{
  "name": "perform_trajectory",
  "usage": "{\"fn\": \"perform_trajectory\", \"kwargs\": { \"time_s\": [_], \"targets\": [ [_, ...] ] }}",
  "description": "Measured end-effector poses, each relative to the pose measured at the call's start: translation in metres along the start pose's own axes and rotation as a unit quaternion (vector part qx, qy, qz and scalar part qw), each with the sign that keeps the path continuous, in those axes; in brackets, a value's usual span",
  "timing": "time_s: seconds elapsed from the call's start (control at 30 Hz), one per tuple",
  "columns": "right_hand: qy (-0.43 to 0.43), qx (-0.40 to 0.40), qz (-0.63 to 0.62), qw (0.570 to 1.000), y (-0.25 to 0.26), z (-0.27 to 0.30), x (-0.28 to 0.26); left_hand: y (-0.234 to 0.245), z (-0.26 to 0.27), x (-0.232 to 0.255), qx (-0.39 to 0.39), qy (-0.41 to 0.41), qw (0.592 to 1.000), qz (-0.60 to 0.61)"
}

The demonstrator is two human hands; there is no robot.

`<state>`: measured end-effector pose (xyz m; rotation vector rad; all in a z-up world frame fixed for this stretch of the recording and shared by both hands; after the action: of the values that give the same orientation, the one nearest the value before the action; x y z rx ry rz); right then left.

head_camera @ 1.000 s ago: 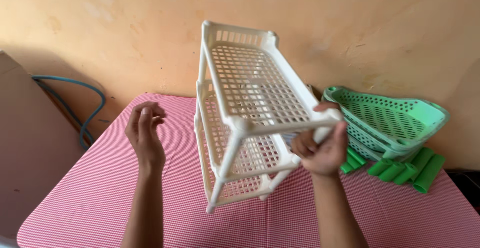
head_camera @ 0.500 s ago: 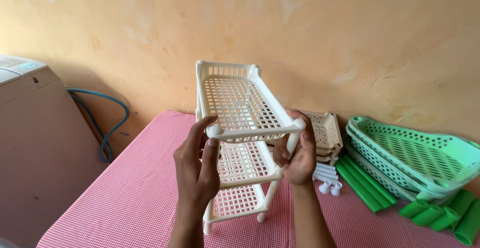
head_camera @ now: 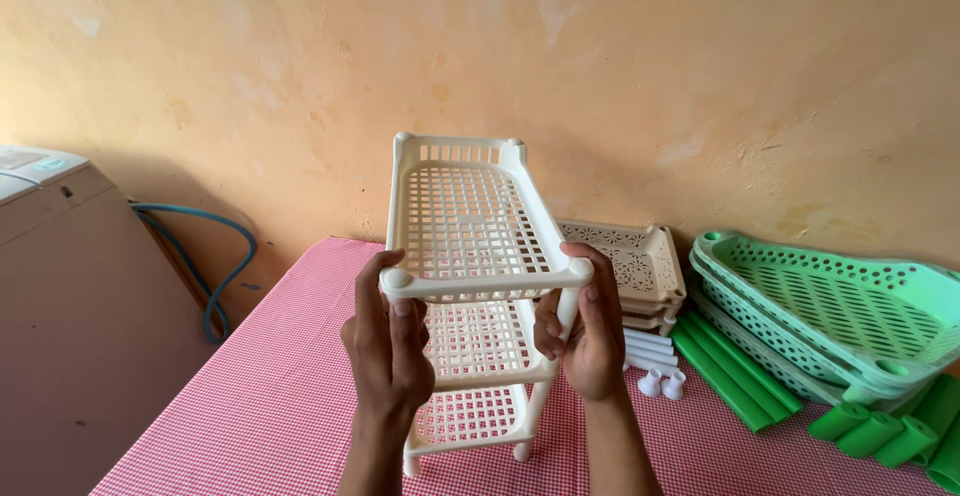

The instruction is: The person assembles a small white plastic two-tier rack by inserting vertical poles into tray slots and attaching a top tray. They then disassemble the rack by removing the top tray and poles, and finally reassemble it again.

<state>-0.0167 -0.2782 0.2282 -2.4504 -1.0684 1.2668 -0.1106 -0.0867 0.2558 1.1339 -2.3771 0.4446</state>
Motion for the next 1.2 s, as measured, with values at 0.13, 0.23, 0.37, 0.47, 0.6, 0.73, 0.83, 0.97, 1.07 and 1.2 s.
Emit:
{"fn": "perform_trajectory", "kwargs": {
  "time_s": [0.13, 0.23, 0.37, 0.47, 0.6, 0.73, 0.83, 0.97, 1.07, 1.2],
  "targets": [
    [0.011, 0.006, -0.024, 1.0, -0.001, 0.0, 0.007, -0.002, 0.003, -0.008, -0.004, -0.014, 1.0, -0.01],
    [0.023, 0.024, -0.012, 0.999, -0.001, 0.0, 0.009, -0.003, 0.006, -0.01, -0.005, -0.018, 1.0, -0.015],
    [0.03, 0.039, 0.004, 0.999, 0.001, 0.0, 0.009, -0.003, 0.008, -0.01, -0.018, -0.005, 1.0, -0.016],
    [0.029, 0.041, 0.006, 0.999, 0.001, -0.001, 0.008, -0.003, 0.01, -0.006, -0.02, -0.015, 1.0, -0.008],
    [0.024, 0.044, 0.006, 0.999, 0.004, -0.002, 0.006, -0.005, 0.011, -0.004, -0.028, -0.001, 1.0, -0.006],
    [0.015, 0.046, -0.012, 0.999, 0.006, -0.002, 0.005, -0.004, 0.013, -0.001, -0.031, 0.003, 0.999, 0.005],
    [0.007, 0.049, -0.018, 0.999, 0.006, -0.002, 0.005, -0.003, 0.014, 0.003, -0.023, -0.009, 1.0, 0.01],
    [0.014, 0.045, -0.011, 0.999, 0.002, -0.001, 0.001, -0.003, 0.013, 0.004, -0.025, -0.003, 1.0, 0.009],
    [0.009, 0.046, -0.003, 0.999, -0.001, -0.001, -0.005, -0.001, 0.014, 0.008, -0.019, -0.009, 1.0, 0.017],
    [-0.003, 0.059, 0.025, 0.998, -0.004, 0.0, -0.012, -0.001, 0.017, 0.01, -0.014, 0.001, 1.0, 0.019]
  ]
}}
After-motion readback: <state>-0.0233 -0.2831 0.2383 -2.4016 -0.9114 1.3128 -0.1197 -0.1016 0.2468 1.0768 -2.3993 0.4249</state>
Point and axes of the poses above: each hand's wrist, its own z-axis away from the middle knuckle, its own y-axis out of the back of the hand, x = y × z, the point moved 2 cm from there along -z, towards the middle knuckle, and after that the axes turned 11 degrees about x, right-handed, at the moved point
